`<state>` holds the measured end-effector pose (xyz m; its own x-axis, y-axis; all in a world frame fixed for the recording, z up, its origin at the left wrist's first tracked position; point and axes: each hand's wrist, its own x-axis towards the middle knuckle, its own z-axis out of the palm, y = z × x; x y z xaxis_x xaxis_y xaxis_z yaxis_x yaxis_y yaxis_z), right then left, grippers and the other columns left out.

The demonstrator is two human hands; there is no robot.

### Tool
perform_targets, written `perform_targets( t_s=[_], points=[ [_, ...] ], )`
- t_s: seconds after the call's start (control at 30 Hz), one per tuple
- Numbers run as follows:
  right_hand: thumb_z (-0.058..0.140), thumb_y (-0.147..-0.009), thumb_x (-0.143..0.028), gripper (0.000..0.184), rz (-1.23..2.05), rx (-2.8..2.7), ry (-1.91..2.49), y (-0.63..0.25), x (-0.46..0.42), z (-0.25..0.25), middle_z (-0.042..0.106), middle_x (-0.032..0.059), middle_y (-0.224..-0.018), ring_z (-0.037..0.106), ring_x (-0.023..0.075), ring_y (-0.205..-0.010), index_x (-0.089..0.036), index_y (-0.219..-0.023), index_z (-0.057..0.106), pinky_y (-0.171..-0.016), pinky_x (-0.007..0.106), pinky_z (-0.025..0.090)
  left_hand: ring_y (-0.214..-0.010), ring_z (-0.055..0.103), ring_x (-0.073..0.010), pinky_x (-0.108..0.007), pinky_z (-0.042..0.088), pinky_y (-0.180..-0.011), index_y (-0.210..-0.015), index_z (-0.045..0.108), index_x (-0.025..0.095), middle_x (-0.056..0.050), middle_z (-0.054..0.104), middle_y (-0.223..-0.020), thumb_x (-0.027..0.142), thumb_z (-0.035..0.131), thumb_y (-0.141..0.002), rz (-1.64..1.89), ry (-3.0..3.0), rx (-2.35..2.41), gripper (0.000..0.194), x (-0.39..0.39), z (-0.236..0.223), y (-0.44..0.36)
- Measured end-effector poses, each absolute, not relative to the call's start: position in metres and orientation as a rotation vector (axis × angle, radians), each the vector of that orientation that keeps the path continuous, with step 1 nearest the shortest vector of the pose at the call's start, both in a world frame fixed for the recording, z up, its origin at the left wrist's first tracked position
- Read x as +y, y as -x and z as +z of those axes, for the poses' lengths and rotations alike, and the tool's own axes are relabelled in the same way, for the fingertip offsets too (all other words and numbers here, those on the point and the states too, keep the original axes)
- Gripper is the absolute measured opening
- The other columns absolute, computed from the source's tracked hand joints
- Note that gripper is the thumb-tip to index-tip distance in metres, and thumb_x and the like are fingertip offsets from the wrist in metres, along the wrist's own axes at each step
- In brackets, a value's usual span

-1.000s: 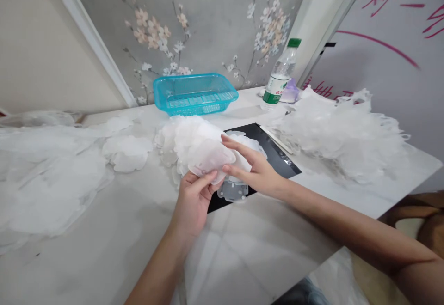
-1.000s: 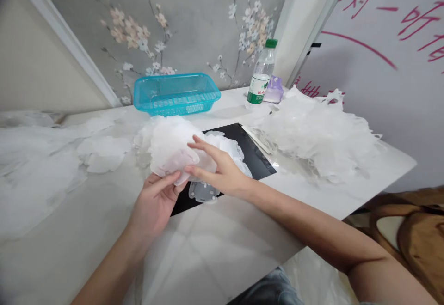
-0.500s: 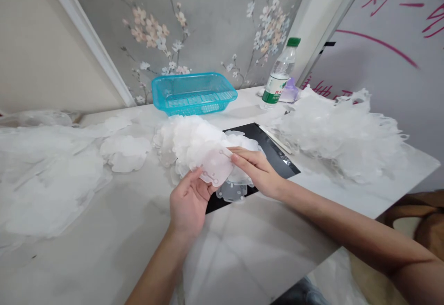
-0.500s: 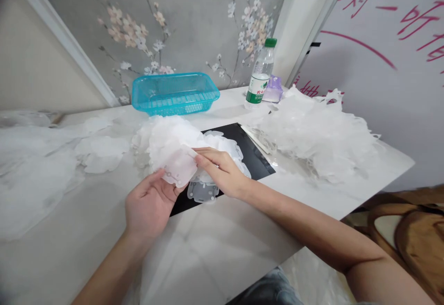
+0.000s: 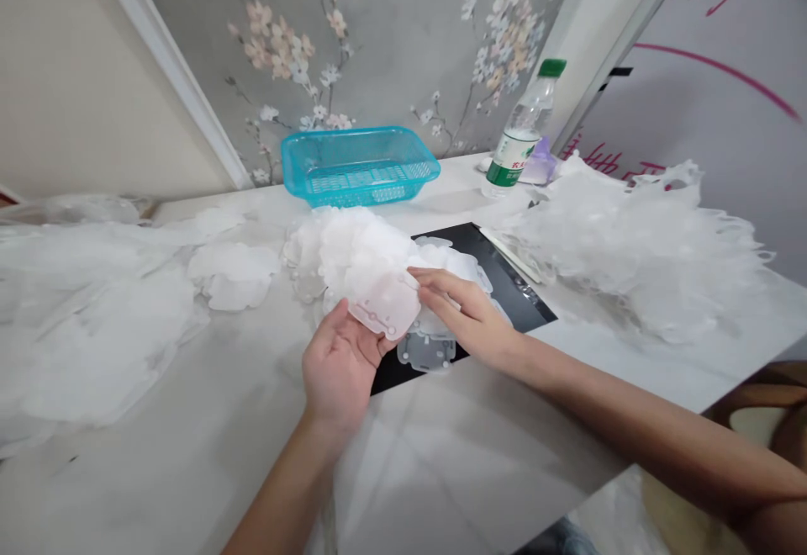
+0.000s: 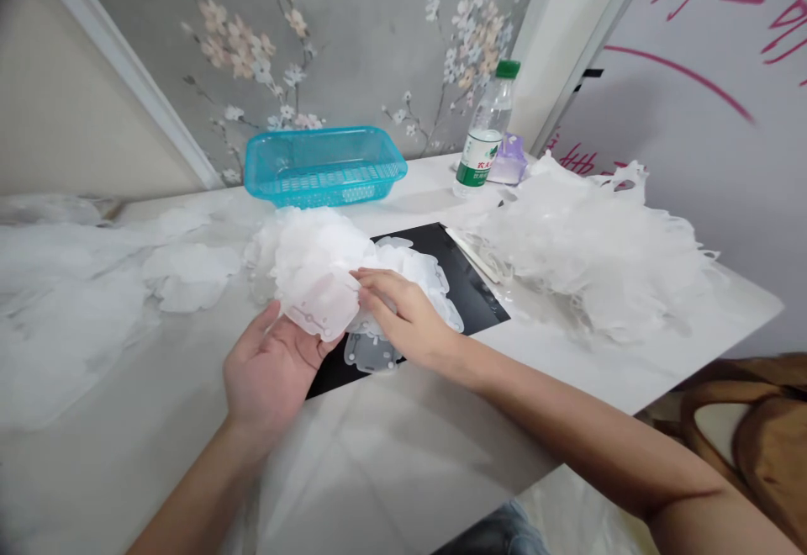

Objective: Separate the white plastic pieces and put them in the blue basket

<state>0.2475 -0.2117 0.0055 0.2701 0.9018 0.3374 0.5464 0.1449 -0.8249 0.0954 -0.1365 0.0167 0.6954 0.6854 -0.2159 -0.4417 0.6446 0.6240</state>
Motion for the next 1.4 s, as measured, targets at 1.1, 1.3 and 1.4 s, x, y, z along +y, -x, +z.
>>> perform_targets(
  t_s=[1.1, 1.3, 1.4],
  points=[
    [0.055, -0.086, -0.028, 0.039, 0.057, -1.786, 1.566, -0.259, -0.207, -0.005, 0.06, 0.0157, -0.122, 0.054, 0.0259, -0.116, -0.018, -0.124, 0.05, -0.096, 0.047, 0.048, -0.111, 0.057, -0.0338, -0.045, 0.053, -0.079, -0.114, 0.065, 0.019, -0.011, 0.064, -0.119, 0.038, 0.046, -0.083, 0.502, -0.534, 0.665, 0.04, -0.121, 0.021, -0.083],
    [0.054, -0.086, -0.028, 0.039, 0.093, -1.81, 1.612, -0.259, -0.208, -0.005, 0.059, 0.0144, -0.123, 0.053, 0.0264, -0.117, -0.019, -0.124, 0.05, -0.097, 0.048, 0.048, -0.115, 0.055, -0.0351, -0.048, 0.053, -0.082, -0.106, 0.068, 0.019, -0.011, 0.066, -0.114, 0.035, 0.049, -0.081, 0.56, -0.598, 0.654, 0.035, -0.122, 0.028, -0.079],
    [0.054, -0.087, -0.029, 0.036, 0.074, -1.814, 1.604, -0.26, -0.208, -0.007, 0.059, 0.0138, -0.123, 0.053, 0.0257, -0.117, -0.019, -0.123, 0.052, -0.096, 0.046, 0.048, -0.114, 0.055, -0.0351, -0.048, 0.053, -0.081, -0.106, 0.068, 0.021, -0.01, 0.066, -0.113, 0.036, 0.05, -0.08, 0.571, -0.588, 0.653, 0.035, -0.123, 0.029, -0.077]
  ],
)
